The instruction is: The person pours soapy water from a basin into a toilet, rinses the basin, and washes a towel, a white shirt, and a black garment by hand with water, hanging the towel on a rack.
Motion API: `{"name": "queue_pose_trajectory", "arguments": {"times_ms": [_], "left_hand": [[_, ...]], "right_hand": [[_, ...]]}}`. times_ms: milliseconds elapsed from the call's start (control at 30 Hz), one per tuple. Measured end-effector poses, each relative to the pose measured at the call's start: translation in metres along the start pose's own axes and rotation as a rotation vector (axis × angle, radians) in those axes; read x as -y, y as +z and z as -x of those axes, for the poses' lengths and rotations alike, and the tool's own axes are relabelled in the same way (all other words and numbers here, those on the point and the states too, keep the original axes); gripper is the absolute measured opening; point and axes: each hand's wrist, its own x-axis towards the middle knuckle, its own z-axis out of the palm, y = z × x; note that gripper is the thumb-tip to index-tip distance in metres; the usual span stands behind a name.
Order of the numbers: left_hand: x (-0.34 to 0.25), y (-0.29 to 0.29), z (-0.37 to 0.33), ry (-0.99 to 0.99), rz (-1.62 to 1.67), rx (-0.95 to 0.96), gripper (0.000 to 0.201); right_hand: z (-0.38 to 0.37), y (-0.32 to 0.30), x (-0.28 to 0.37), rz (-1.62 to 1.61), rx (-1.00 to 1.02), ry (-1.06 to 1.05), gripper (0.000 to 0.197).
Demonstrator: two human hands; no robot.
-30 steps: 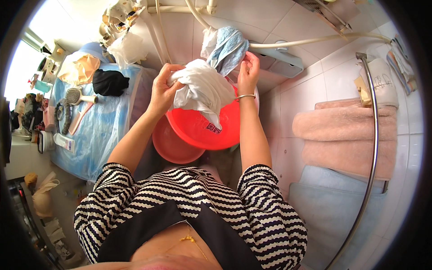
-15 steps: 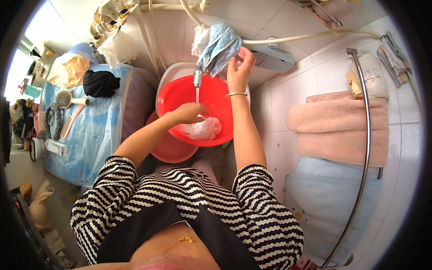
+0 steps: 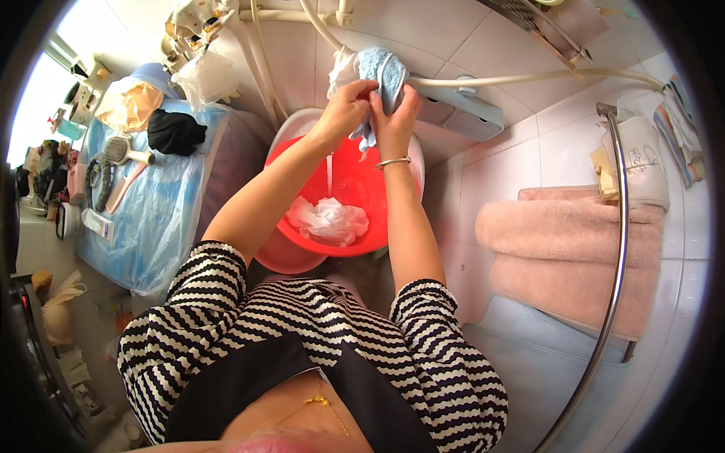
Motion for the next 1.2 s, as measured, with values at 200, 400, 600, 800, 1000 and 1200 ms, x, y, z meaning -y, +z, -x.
{"name": "queue_pose_trajectory", "arguments": {"times_ms": [200, 400, 600, 800, 1000, 1200], "left_hand": [[-0.011, 0.000, -0.013, 0.347, -0.336, -0.139, 0.025], [-0.025, -0.038, -0.034, 0.708, -0.851, -0.462, 0.026], [-0.019, -0.073, -0.048, 0.785, -0.867, -0.376, 0.018], [-0.028, -0.102, -0.017, 0.703, -0.928, -0.401, 0.026], [-0.017, -0.081, -0.003, 0.747, -0.992, -0.188, 0.043], [0.000, -0.049, -0.033, 0.812, -1.166, -0.191, 0.051]], "right_hand": [[-0.022, -0.004, 0.014, -0.174, 0.010, 0.107, 0.040], [-0.022, -0.010, 0.001, -0.561, -0.059, 0.300, 0.030], [-0.022, -0.015, 0.014, -0.793, -0.053, 0.417, 0.031], [-0.031, -0.030, 0.030, -0.803, -0.115, 0.391, 0.031], [-0.027, -0.028, 0.021, -0.827, -0.111, 0.411, 0.031], [-0.038, -0.032, 0.043, -0.898, -0.070, 0.362, 0.031]]}}
